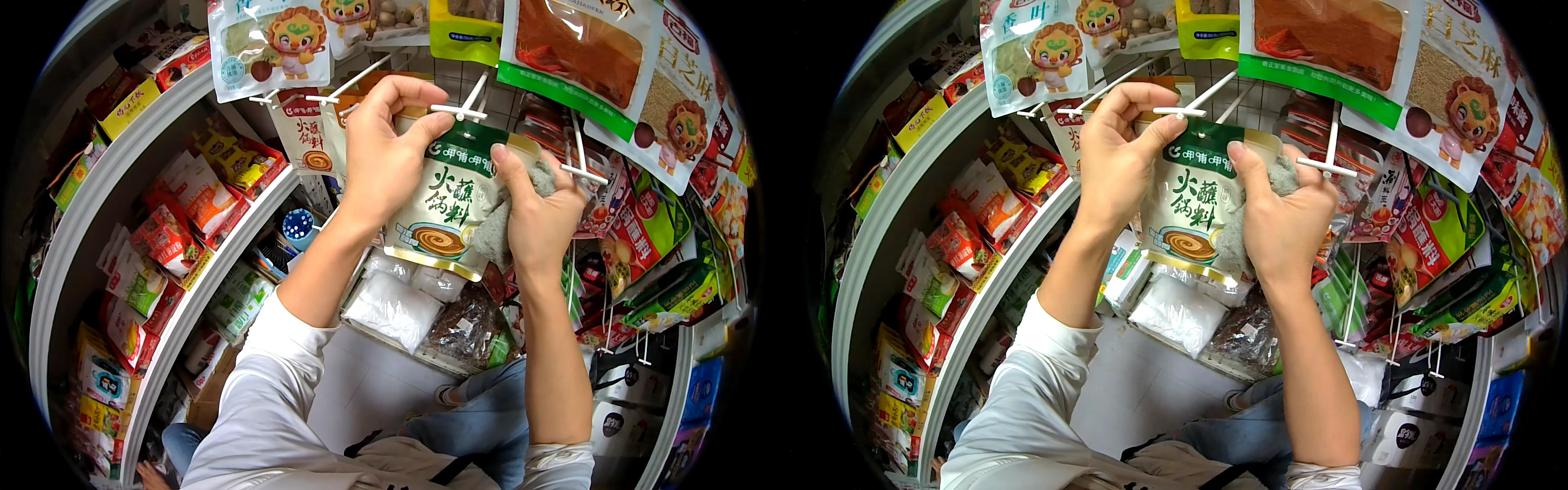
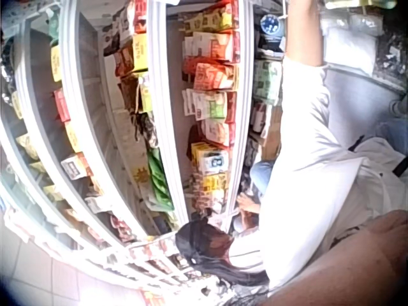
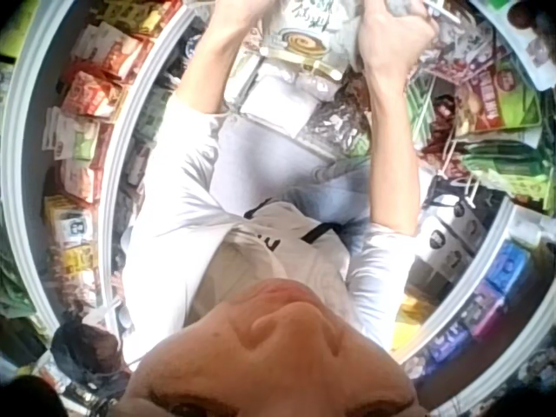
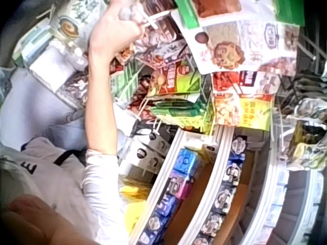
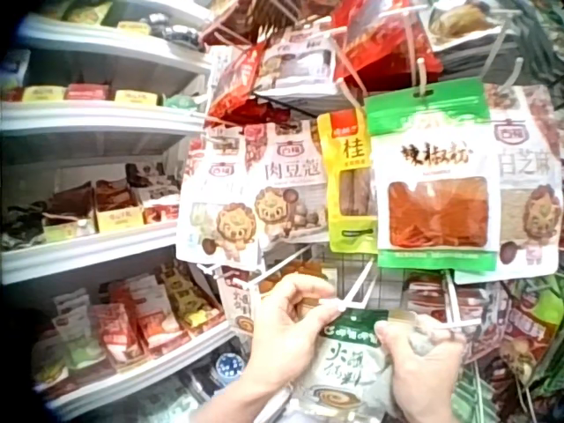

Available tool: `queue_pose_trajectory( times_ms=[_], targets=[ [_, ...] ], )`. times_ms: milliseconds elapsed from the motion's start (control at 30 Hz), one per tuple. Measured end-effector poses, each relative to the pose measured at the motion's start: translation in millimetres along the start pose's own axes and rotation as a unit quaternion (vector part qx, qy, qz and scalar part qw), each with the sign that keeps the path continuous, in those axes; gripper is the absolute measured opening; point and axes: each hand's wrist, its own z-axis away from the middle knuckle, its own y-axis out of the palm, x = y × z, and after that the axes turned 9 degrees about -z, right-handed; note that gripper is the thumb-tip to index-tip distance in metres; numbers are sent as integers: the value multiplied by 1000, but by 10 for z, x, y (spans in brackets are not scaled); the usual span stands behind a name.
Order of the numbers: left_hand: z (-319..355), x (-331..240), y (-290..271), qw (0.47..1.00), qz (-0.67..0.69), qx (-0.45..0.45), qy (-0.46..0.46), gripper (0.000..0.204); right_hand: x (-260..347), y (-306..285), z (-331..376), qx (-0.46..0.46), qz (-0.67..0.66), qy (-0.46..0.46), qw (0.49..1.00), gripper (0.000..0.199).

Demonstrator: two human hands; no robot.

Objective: The person sits on the floor in front of a stocked shelf and repeatedly picks up packets of seasoning, turns them over to read the back, and places them back on the shelf. The person handles multiple packets of different brands and sizes throughout the clip.

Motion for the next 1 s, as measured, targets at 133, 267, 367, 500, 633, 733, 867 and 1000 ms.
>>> queue_pose_trajectory(
  times_ms=[133, 267, 367, 500, 633, 733, 867, 1000],
  targets=[
    [-63, -76, -19, 999, -24, 26, -37, 21, -21, -14, 3, 3, -10, 24, 1000, 29],
    [-119, 116, 68, 996, -84, 12, -15, 20, -89, -31, -37, 8, 79, 10, 997, 38],
    [-143, 181, 174, 993, -115, -7, 7, 16, -233, -54, -70, -16, 200, -58, 978, 43],
    [-244, 400, 317, 976, -188, -41, 98, 13, -127, -184, -25, 43, 276, -49, 959, 43],
    [-406, 529, 413, 941, -252, -81, 208, 8, -21, -444, 302, 66, 254, -44, 964, 35],
    [-552, 717, 641, 924, -251, -109, 269, 6, 57, -834, 659, 85, 237, 4, 968, 31],
    [-709, 923, 711, 902, -272, -127, 311, 12, 97, -1337, 1214, 85, 233, 111, 962, 27],
    [-826, 1104, 836, 871, -328, -111, 349, 23, 199, -1796, 1552, 18, 218, 230, 948, 23]
  ],
)
